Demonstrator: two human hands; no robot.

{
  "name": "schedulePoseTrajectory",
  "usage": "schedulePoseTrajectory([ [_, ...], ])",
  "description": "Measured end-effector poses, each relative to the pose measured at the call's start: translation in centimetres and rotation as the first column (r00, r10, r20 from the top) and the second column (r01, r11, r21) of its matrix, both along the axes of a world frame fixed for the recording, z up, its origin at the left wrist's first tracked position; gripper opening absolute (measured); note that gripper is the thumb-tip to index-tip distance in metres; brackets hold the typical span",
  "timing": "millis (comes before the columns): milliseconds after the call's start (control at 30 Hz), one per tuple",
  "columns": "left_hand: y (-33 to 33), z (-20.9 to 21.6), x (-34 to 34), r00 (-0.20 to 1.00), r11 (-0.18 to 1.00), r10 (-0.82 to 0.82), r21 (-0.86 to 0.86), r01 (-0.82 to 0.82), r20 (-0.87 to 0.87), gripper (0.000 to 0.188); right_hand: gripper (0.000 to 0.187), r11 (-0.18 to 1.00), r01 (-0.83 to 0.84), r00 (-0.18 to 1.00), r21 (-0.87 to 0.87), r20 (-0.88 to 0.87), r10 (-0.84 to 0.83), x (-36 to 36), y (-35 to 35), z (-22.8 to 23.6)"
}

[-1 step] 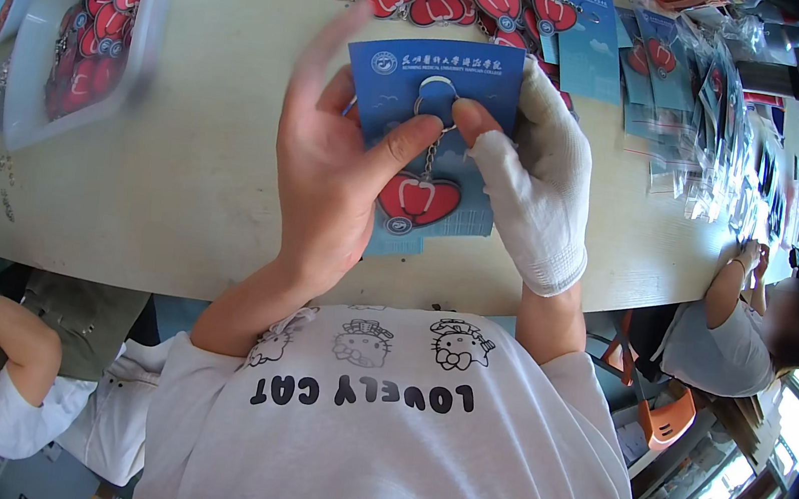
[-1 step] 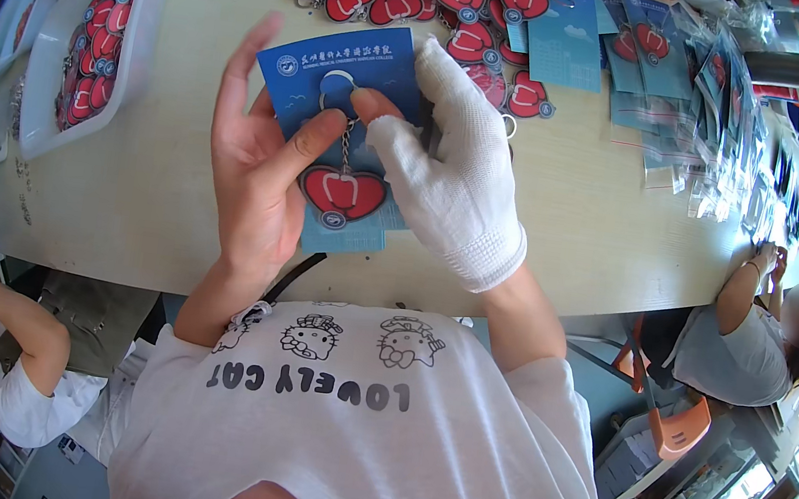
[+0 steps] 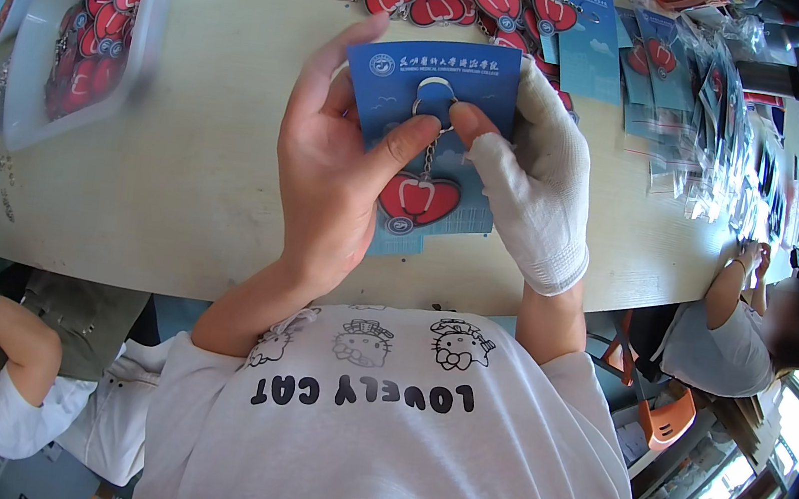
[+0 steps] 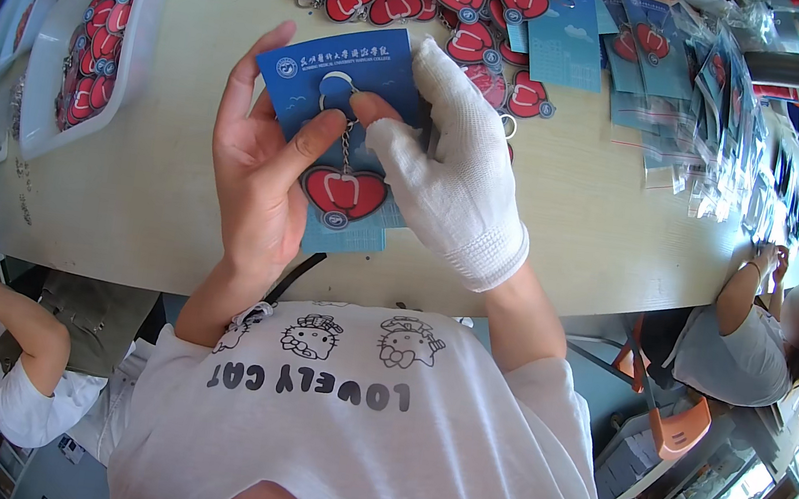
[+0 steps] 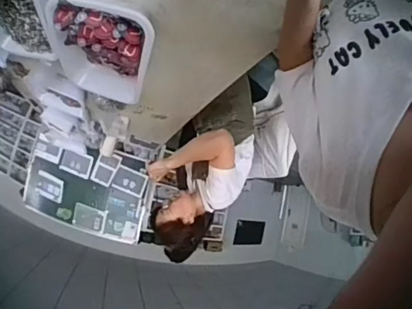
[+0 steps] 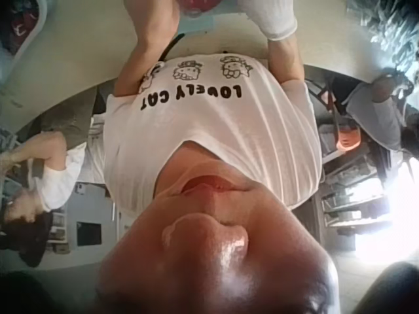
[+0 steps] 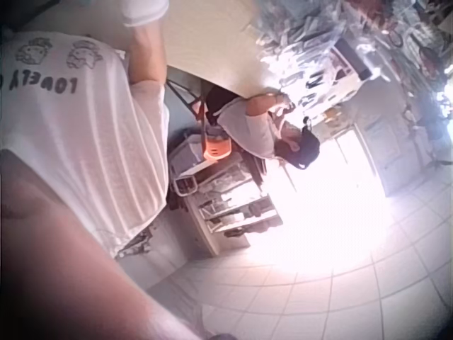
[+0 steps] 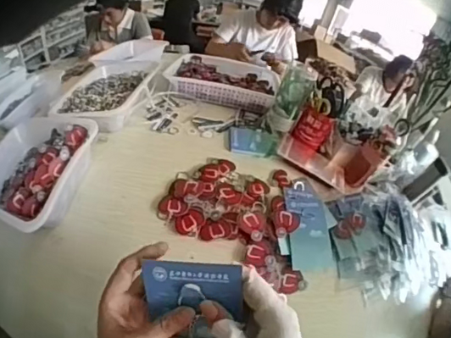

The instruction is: The person assembles heart-shaped keychains by attaching them to blue cardboard backing cards. They pick up a keychain and a card, thread the metal ring through a hole in the card, and place the finished unit on a growing pile. The process is repeated continuously throughout the clip.

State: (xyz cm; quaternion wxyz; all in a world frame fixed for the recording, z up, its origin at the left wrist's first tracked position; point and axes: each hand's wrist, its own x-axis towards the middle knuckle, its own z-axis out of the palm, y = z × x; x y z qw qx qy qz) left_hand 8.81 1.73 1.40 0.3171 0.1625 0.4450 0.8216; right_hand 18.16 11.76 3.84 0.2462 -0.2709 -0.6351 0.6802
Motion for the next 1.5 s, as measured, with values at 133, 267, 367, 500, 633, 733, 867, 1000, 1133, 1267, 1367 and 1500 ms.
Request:
schedulePoseTrajectory([
  [133, -0.2, -0.8, 0.0, 0.995, 0.995, -0.098, -0.028, 0.097, -0.012, 0.057, 0.049, 0.990, -0.085, 0.996, 0.111, 0.046, 0.080, 0.7, 0.8, -1.1],
  [267, -0.8, -2.3, -1.4, 0.760, 0.944, -0.194, -0.328, -0.027, -0.620, 0.049, 0.036, 0.987, 0.061, 0.996, 0.148, 0.054, -0.069, 3.8, 6.1, -1.4],
  [367, -2.2, -3.9, -2.3, 0.318, 0.758, -0.451, -0.546, -0.357, -0.834, 0.056, 0.035, 0.813, 0.340, 0.932, 0.473, -0.055, -0.358, 4.0, 11.3, -1.2],
  [500, -2.7, -5.0, -1.7, 0.333, 0.625, -0.590, -0.677, -0.388, -0.735, 0.061, 0.040, -0.013, 0.175, 0.803, 0.984, -0.151, -0.576, 3.4, 12.5, -3.1],
  [633, -2.6, -5.6, -1.9, 0.561, 0.711, -0.449, -0.658, -0.247, -0.696, 0.063, 0.027, 0.462, -0.345, 0.875, 0.817, 0.459, -0.157, 5.2, 7.5, -4.0],
  [733, -2.7, -5.6, -2.6, 0.578, 0.728, -0.391, -0.625, -0.282, -0.716, 0.065, 0.027, 0.431, -0.418, 0.859, 0.800, 0.503, -0.101, 4.9, 6.0, -5.3],
  [867, -3.4, -5.8, -3.5, 0.722, 0.744, -0.247, -0.604, -0.286, -0.646, 0.060, 0.021, 0.630, -0.363, 0.849, 0.686, 0.522, -0.080, 5.0, 6.3, -5.6],
  [1000, -4.2, -5.2, -4.3, 0.899, 0.792, -0.132, -0.590, -0.157, -0.417, 0.046, 0.018, 0.839, -0.261, 0.877, 0.477, 0.481, -0.001, 5.2, 6.8, -4.2],
  [1133, -4.0, -3.5, -4.6, 0.831, 0.846, -0.084, -0.480, -0.233, -0.550, 0.028, 0.014, 0.930, -0.149, 0.977, 0.336, 0.193, 0.087, 4.5, 6.7, -2.1],
  [1267, -2.8, -1.7, -3.7, 0.915, 0.925, -0.050, -0.365, -0.109, -0.400, 0.020, 0.026, 0.960, -0.207, 0.973, 0.189, -0.065, 0.222, 2.1, 3.9, -2.1],
  [1367, -1.4, -0.5, -2.7, 0.959, 0.960, -0.071, -0.280, -0.008, -0.273, 0.021, 0.024, 0.967, -0.170, 0.985, 0.188, 0.022, 0.169, 0.2, 1.8, -2.3],
  [1500, -0.7, -0.5, -1.7, 0.992, 0.988, -0.123, -0.085, 0.126, 0.037, 0.027, 0.013, 0.982, 0.012, 0.999, -0.187, -0.041, -0.020, -0.8, -0.1, -0.8],
])
